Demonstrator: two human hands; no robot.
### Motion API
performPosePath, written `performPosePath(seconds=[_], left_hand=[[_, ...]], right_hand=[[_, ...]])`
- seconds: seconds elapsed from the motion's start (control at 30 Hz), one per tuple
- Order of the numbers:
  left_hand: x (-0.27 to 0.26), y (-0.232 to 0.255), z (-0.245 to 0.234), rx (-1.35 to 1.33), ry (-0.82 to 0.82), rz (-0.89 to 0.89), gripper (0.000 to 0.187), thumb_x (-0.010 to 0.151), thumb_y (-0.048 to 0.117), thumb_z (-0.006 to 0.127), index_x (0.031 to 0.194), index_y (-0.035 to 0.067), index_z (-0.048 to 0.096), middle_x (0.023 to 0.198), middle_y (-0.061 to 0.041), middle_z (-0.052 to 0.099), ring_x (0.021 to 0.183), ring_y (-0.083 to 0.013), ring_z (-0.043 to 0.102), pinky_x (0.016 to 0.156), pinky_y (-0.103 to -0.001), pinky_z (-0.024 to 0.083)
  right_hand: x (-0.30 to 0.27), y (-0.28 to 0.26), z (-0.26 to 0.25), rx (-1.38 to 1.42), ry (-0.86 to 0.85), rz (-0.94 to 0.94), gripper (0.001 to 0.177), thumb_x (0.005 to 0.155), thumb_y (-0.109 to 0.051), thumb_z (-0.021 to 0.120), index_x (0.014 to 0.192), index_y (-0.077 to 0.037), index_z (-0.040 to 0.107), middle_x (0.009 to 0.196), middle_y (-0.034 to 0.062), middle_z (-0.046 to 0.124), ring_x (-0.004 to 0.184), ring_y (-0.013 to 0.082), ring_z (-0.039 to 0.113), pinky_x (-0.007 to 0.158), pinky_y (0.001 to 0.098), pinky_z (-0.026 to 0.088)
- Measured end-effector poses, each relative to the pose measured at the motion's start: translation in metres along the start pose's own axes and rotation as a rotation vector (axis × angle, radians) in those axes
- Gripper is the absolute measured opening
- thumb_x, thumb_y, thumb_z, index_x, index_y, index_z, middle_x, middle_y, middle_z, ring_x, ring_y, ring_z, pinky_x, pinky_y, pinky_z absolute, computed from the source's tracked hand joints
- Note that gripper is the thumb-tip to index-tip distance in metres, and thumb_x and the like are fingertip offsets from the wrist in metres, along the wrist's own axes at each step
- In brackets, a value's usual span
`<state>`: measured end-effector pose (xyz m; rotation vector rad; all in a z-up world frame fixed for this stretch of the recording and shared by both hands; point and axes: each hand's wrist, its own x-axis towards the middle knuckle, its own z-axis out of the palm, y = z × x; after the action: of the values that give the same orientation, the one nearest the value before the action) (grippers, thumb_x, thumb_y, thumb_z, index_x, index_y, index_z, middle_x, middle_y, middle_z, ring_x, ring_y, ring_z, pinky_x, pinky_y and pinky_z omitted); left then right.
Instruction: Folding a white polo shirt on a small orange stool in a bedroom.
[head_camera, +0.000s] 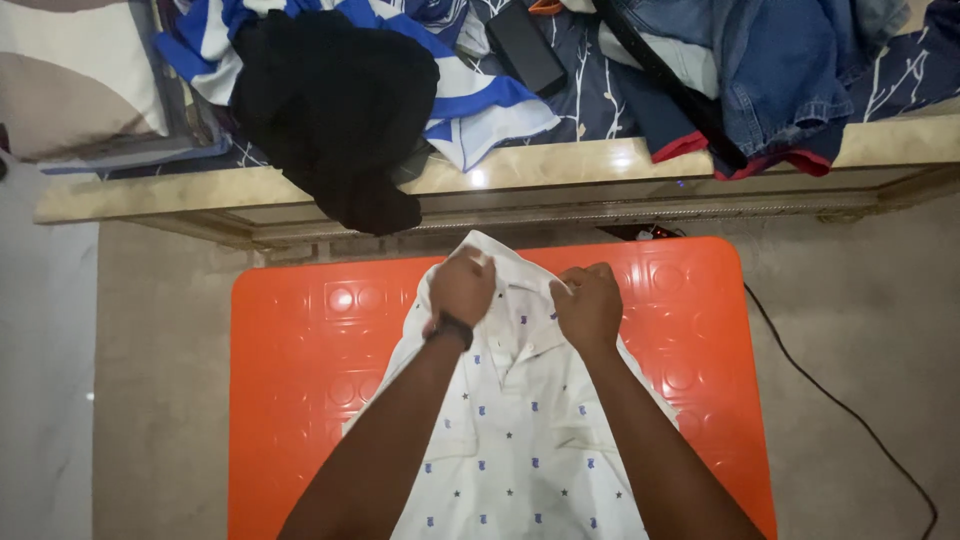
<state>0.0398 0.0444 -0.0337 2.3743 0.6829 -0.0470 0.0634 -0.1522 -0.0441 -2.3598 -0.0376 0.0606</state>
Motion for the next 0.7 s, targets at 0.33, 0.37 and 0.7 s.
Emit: performPosePath(seconds=[0.33, 0.37, 0.7], left_hand=[[0.067, -0.030, 0.010, 0.252, 0.013, -0.059, 0.025, 0.088, 0.021, 0.063, 0.107, 0.007, 0.074, 0.116, -0.021, 0.071, 0.105, -0.0412, 0.069, 0.087, -0.052, 0.057], [0.070, -0.035, 0.008, 0.274, -0.041, -0.017, 0.029, 0.087, 0.027, 0.066, 0.104, 0.004, 0.072, 0.110, -0.021, 0.071, 0.102, -0.0404, 0.069, 0.085, -0.051, 0.057], [0.077, -0.062, -0.008, 0.094, -0.391, 0.019, 0.051, 0.104, 0.041, 0.063, 0.072, 0.001, 0.070, 0.078, -0.022, 0.073, 0.074, -0.0357, 0.071, 0.081, -0.042, 0.055]], right_hand=[[0.018, 0.013, 0.000, 0.403, -0.404, 0.352, 0.034, 0.106, -0.022, 0.064, 0.086, 0.006, 0.067, 0.076, 0.0144, 0.060, 0.068, 0.0192, 0.052, 0.065, 0.0372, 0.045], [0.020, 0.011, 0.000, 0.405, -0.355, 0.257, 0.026, 0.101, -0.023, 0.065, 0.089, -0.001, 0.070, 0.079, 0.0086, 0.067, 0.072, 0.0162, 0.059, 0.068, 0.0337, 0.049], [0.044, 0.007, 0.018, 0.124, -0.402, 0.206, 0.016, 0.089, -0.024, 0.073, 0.095, -0.009, 0.076, 0.092, 0.0067, 0.078, 0.083, 0.0212, 0.074, 0.076, 0.0350, 0.056]])
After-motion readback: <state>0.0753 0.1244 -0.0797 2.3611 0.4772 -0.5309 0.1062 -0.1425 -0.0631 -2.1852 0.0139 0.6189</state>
